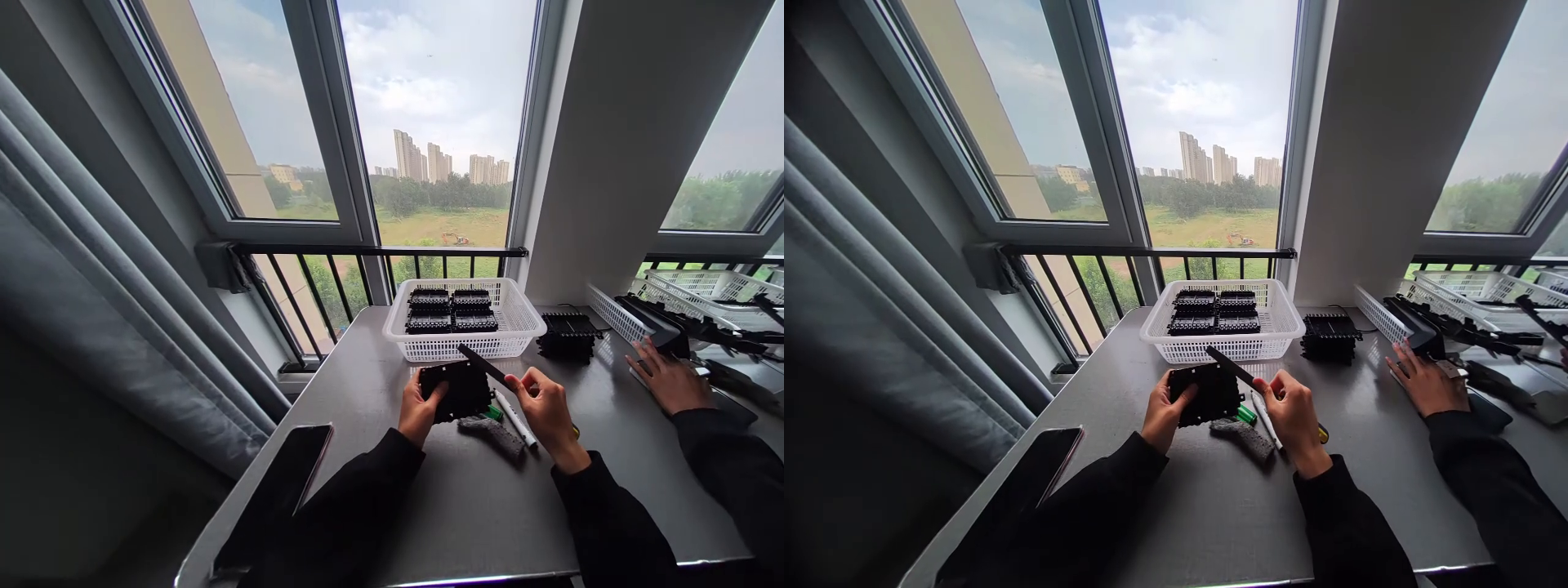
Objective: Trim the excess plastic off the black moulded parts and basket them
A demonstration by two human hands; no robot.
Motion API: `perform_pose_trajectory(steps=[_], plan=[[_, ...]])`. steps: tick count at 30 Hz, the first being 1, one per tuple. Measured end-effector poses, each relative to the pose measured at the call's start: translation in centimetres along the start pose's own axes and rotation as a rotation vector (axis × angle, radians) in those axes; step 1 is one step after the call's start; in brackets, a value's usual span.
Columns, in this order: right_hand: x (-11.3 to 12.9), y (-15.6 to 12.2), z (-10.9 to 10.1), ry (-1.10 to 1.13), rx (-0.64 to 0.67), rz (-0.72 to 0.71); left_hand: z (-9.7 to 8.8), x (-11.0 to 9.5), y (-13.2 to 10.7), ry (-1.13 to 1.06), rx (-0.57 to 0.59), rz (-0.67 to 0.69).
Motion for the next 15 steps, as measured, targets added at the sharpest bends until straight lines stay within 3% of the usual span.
perform_pose_trajectory(steps=[4,10,15], plan=[[1.1,-0.1,1.6,0.004,0.099,-0.058,0.0,0.1,0.0,0.015,0.006,-0.003],[-0.4,-0.1,-0.1,-0.028,-0.032,0.013,-0.1,0.2,0.1,0.028,0.006,0.006],[0.7,-0.2,2.0,0.037,0.105,-0.060,-0.4,0.6,0.2,0.057,-0.005,0.007]])
Point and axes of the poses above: each hand's wrist, its own y-axis towards the middle knuckle, its own z-axis out of the palm, x = y × z, the point moved 10 cm from there along y, towards the middle knuckle, and after that the axes turned 14 degrees about x, right-handed, at the moved point
